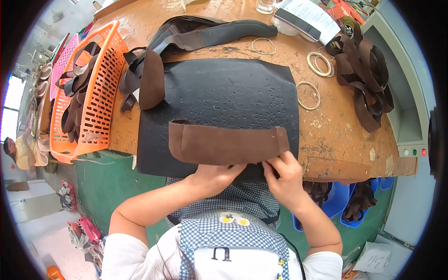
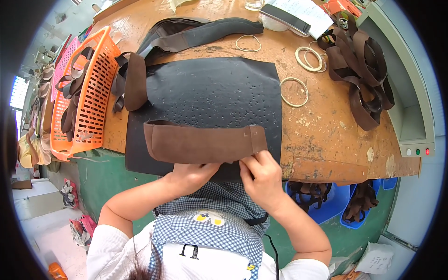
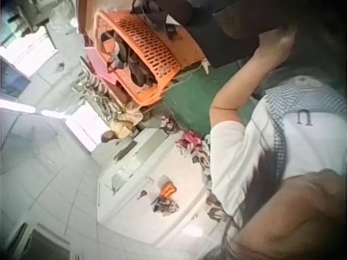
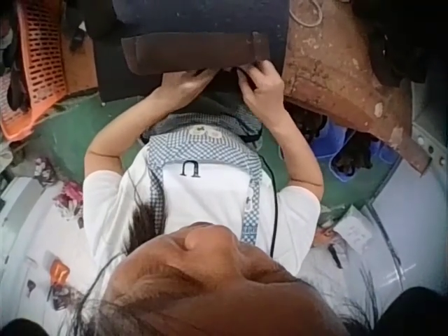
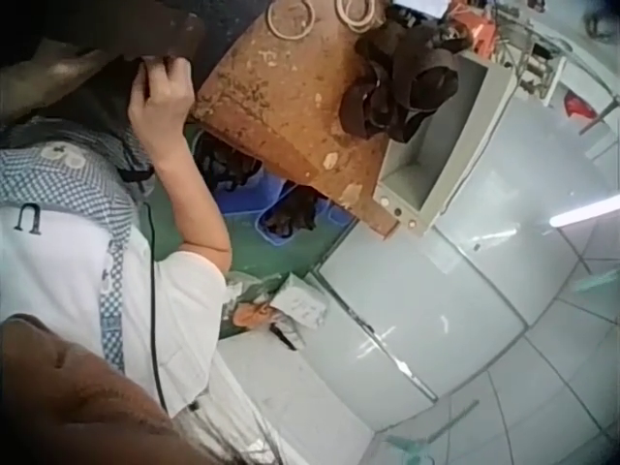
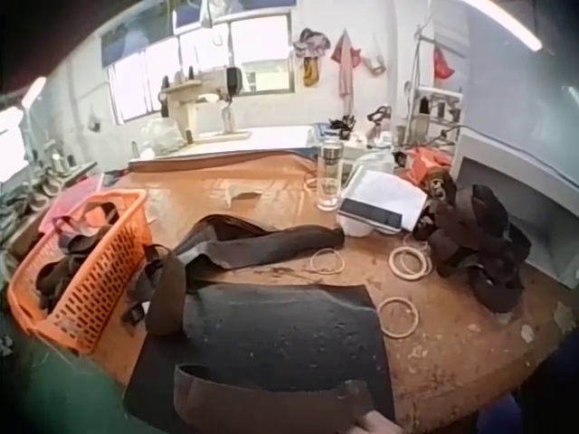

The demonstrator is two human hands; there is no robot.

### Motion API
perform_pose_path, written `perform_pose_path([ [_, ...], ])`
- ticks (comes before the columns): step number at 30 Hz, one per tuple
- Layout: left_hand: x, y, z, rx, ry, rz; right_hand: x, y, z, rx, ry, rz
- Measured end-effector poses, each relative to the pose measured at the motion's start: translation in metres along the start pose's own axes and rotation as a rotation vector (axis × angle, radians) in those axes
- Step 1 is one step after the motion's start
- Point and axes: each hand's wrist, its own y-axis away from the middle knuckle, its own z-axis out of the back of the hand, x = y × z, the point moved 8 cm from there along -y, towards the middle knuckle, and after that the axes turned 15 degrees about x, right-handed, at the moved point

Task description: Aligning and folding leather shoe upper components on a workbench.

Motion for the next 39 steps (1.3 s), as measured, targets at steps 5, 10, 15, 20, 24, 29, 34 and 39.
perform_pose_path([
  [5, -0.029, 0.000, 0.002, 0.117, -0.316, -0.104, 0.010, 0.006, -0.006, -0.114, -0.081, 0.011],
  [10, 0.005, -0.001, 0.011, 0.003, 0.388, 0.048, -0.001, 0.004, -0.003, -0.104, -0.150, -0.055],
  [15, 0.009, -0.011, 0.020, -0.040, 0.199, 0.095, 0.001, 0.002, -0.003, -0.009, -0.122, 0.008],
  [20, 0.008, 0.000, 0.014, -0.017, 0.298, 0.147, 0.002, 0.002, -0.004, -0.029, -0.104, 0.023],
  [24, 0.003, 0.006, 0.006, 0.085, 0.330, 0.065, 0.011, 0.001, -0.005, -0.061, -0.092, -0.002],
  [29, -0.003, 0.019, -0.009, 0.065, 0.444, 0.079, 0.012, 0.010, -0.018, -0.196, 0.054, -0.030],
  [34, -0.007, 0.018, -0.006, 0.005, 0.490, 0.117, 0.011, 0.012, -0.020, -0.220, -0.020, -0.031],
  [39, -0.012, -0.004, 0.005, -0.057, 0.058, 0.045, 0.005, 0.008, -0.016, -0.150, -0.114, -0.029],
])
